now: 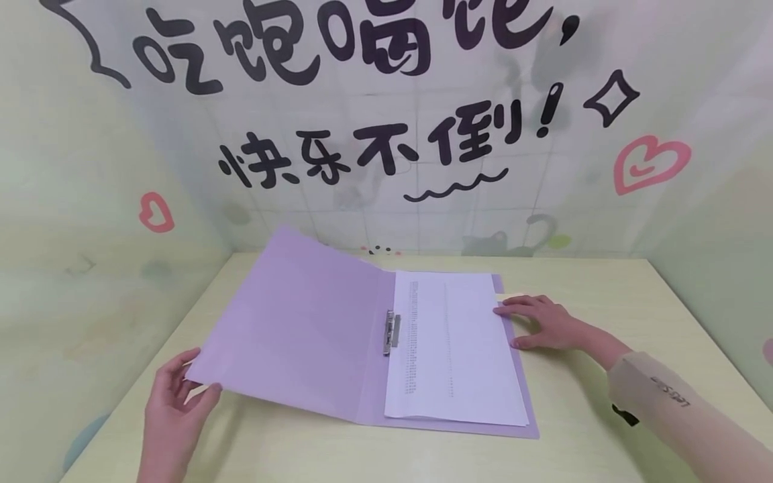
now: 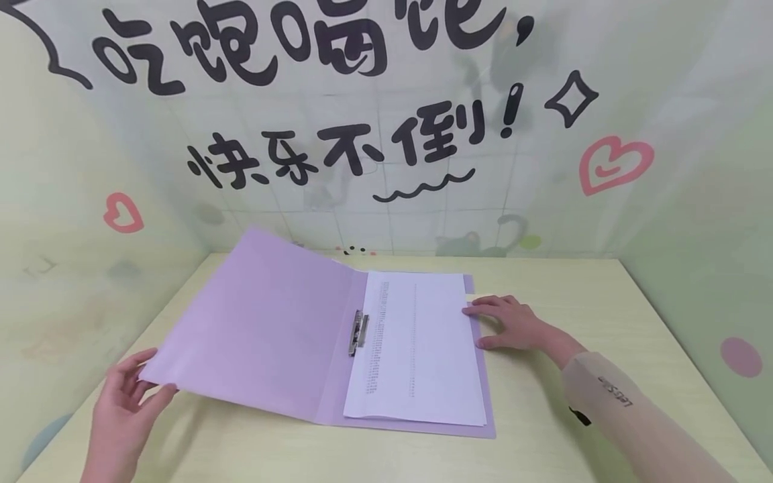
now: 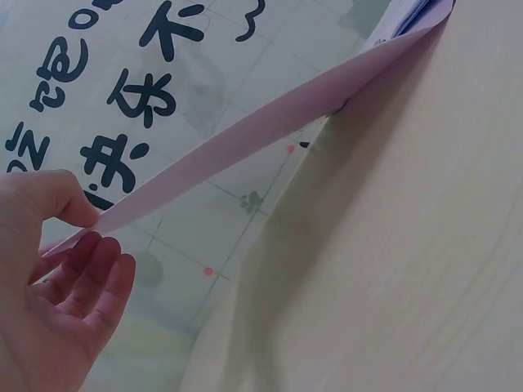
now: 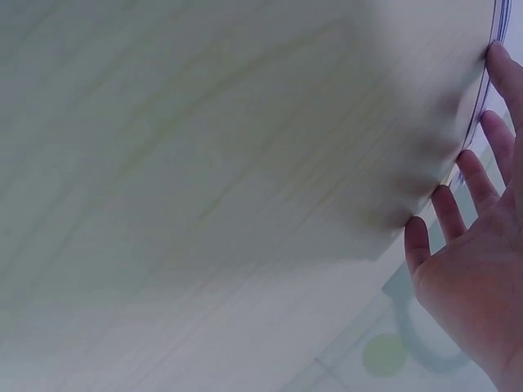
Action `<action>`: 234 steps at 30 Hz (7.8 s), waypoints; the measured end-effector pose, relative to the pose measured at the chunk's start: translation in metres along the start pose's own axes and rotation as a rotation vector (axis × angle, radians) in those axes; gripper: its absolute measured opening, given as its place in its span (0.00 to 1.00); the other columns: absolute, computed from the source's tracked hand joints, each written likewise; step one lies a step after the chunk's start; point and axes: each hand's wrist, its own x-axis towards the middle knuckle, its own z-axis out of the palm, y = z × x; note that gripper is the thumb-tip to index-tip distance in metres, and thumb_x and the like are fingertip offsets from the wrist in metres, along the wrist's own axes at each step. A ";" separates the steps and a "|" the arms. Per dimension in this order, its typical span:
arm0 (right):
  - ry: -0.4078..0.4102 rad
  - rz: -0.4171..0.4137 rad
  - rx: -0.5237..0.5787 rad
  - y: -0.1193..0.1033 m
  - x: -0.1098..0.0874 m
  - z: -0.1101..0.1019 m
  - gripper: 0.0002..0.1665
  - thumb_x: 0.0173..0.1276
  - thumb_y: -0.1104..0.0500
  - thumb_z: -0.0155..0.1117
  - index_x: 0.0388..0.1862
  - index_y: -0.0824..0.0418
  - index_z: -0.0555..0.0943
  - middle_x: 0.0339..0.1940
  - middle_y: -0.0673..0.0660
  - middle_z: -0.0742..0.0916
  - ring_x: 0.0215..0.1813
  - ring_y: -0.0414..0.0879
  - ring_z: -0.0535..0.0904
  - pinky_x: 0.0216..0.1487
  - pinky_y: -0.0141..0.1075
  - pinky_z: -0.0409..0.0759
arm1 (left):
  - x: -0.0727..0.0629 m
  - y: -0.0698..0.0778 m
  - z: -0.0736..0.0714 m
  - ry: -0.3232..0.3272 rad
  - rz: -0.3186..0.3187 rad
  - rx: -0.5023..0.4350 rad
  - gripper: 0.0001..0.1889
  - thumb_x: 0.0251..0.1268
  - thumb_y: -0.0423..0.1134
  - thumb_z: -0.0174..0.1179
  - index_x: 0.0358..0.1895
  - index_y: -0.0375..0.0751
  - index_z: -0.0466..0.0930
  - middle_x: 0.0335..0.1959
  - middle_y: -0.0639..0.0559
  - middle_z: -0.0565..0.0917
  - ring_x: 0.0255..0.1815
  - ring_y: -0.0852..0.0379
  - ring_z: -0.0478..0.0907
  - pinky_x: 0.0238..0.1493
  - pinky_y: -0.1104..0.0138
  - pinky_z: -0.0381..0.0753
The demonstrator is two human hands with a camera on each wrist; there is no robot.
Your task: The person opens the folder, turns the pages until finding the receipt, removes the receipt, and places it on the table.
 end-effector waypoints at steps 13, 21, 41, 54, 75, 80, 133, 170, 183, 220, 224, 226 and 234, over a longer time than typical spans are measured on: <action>-0.014 0.000 -0.003 0.003 0.001 0.002 0.38 0.60 0.45 0.72 0.66 0.58 0.75 0.66 0.65 0.77 0.64 0.68 0.71 0.57 0.66 0.71 | 0.012 -0.018 -0.039 -0.190 0.097 0.498 0.31 0.58 0.25 0.67 0.66 0.34 0.70 0.53 0.78 0.75 0.46 0.80 0.75 0.44 0.85 0.80; -0.010 -0.011 0.003 0.004 0.003 0.002 0.38 0.60 0.46 0.72 0.66 0.58 0.75 0.66 0.66 0.78 0.65 0.67 0.70 0.60 0.64 0.69 | 0.020 -0.023 -0.054 -0.281 0.065 0.656 0.32 0.59 0.33 0.70 0.68 0.36 0.71 0.42 0.79 0.77 0.39 0.80 0.76 0.39 0.85 0.79; -0.029 0.023 0.012 0.001 0.002 -0.001 0.38 0.60 0.45 0.72 0.67 0.58 0.75 0.66 0.66 0.77 0.65 0.69 0.69 0.59 0.66 0.68 | 0.032 -0.049 -0.057 -0.419 0.059 0.914 0.31 0.50 0.41 0.76 0.58 0.33 0.78 0.46 0.42 0.82 0.34 0.80 0.69 0.34 0.76 0.81; -0.044 0.056 0.020 0.002 0.001 -0.002 0.38 0.60 0.44 0.71 0.67 0.56 0.75 0.67 0.66 0.76 0.65 0.71 0.68 0.58 0.70 0.68 | 0.046 -0.048 -0.049 -0.561 0.173 0.883 0.31 0.44 0.31 0.76 0.57 0.32 0.79 0.43 0.46 0.76 0.35 0.77 0.68 0.32 0.74 0.79; -0.022 0.052 0.034 0.000 0.000 0.001 0.38 0.60 0.46 0.72 0.67 0.58 0.74 0.67 0.67 0.76 0.65 0.70 0.69 0.57 0.68 0.70 | 0.064 -0.035 -0.043 -0.718 0.043 0.932 0.31 0.46 0.33 0.74 0.58 0.32 0.78 0.47 0.44 0.78 0.40 0.72 0.73 0.38 0.73 0.82; -0.033 0.065 0.048 -0.001 0.002 0.001 0.39 0.60 0.44 0.72 0.67 0.58 0.74 0.67 0.66 0.76 0.65 0.70 0.69 0.58 0.68 0.69 | 0.062 -0.036 -0.045 -0.719 0.038 0.912 0.30 0.47 0.33 0.74 0.58 0.33 0.78 0.48 0.45 0.78 0.40 0.77 0.70 0.39 0.73 0.83; 0.002 0.353 0.418 0.009 0.054 0.000 0.43 0.65 0.59 0.69 0.73 0.73 0.62 0.51 0.66 0.75 0.49 0.52 0.71 0.52 0.37 0.70 | 0.062 -0.040 -0.042 -0.713 0.053 0.943 0.35 0.48 0.38 0.75 0.63 0.32 0.75 0.49 0.42 0.76 0.38 0.73 0.72 0.38 0.73 0.82; 0.237 0.462 0.414 -0.010 0.059 -0.001 0.35 0.60 0.68 0.68 0.67 0.71 0.69 0.40 0.65 0.85 0.42 0.51 0.82 0.39 0.32 0.78 | 0.059 -0.042 -0.042 -0.697 0.073 0.947 0.34 0.48 0.38 0.75 0.61 0.31 0.76 0.47 0.43 0.76 0.38 0.77 0.67 0.37 0.74 0.79; 0.294 0.490 0.530 -0.012 0.058 0.000 0.27 0.64 0.67 0.65 0.62 0.68 0.74 0.41 0.66 0.85 0.37 0.44 0.83 0.34 0.29 0.82 | 0.059 -0.041 -0.042 -0.688 0.083 0.948 0.34 0.48 0.37 0.75 0.61 0.30 0.76 0.48 0.43 0.76 0.38 0.77 0.67 0.37 0.73 0.79; 0.356 0.428 0.485 -0.025 0.063 -0.025 0.17 0.67 0.64 0.65 0.55 0.66 0.79 0.44 0.67 0.87 0.40 0.51 0.86 0.35 0.46 0.86 | 0.058 -0.043 -0.046 -0.699 0.076 0.942 0.34 0.48 0.37 0.75 0.61 0.31 0.76 0.47 0.44 0.74 0.37 0.77 0.67 0.36 0.74 0.80; 0.350 0.428 0.482 -0.026 0.065 -0.030 0.17 0.67 0.64 0.65 0.55 0.65 0.80 0.45 0.66 0.87 0.42 0.52 0.86 0.37 0.46 0.86 | 0.059 -0.046 -0.047 -0.707 0.063 0.946 0.35 0.48 0.39 0.75 0.62 0.32 0.76 0.47 0.45 0.74 0.37 0.78 0.66 0.37 0.75 0.80; 0.351 0.425 0.484 -0.026 0.066 -0.033 0.18 0.67 0.64 0.65 0.55 0.65 0.80 0.45 0.66 0.87 0.42 0.54 0.86 0.39 0.47 0.86 | 0.059 -0.047 -0.047 -0.707 0.069 0.941 0.35 0.48 0.39 0.75 0.62 0.32 0.76 0.47 0.44 0.74 0.37 0.78 0.66 0.36 0.74 0.80; 0.333 0.397 0.470 -0.030 0.069 -0.042 0.22 0.67 0.63 0.66 0.60 0.57 0.78 0.49 0.64 0.88 0.47 0.54 0.86 0.43 0.35 0.84 | 0.059 -0.047 -0.047 -0.711 0.056 0.933 0.35 0.49 0.39 0.74 0.63 0.31 0.75 0.47 0.44 0.74 0.38 0.77 0.67 0.37 0.74 0.81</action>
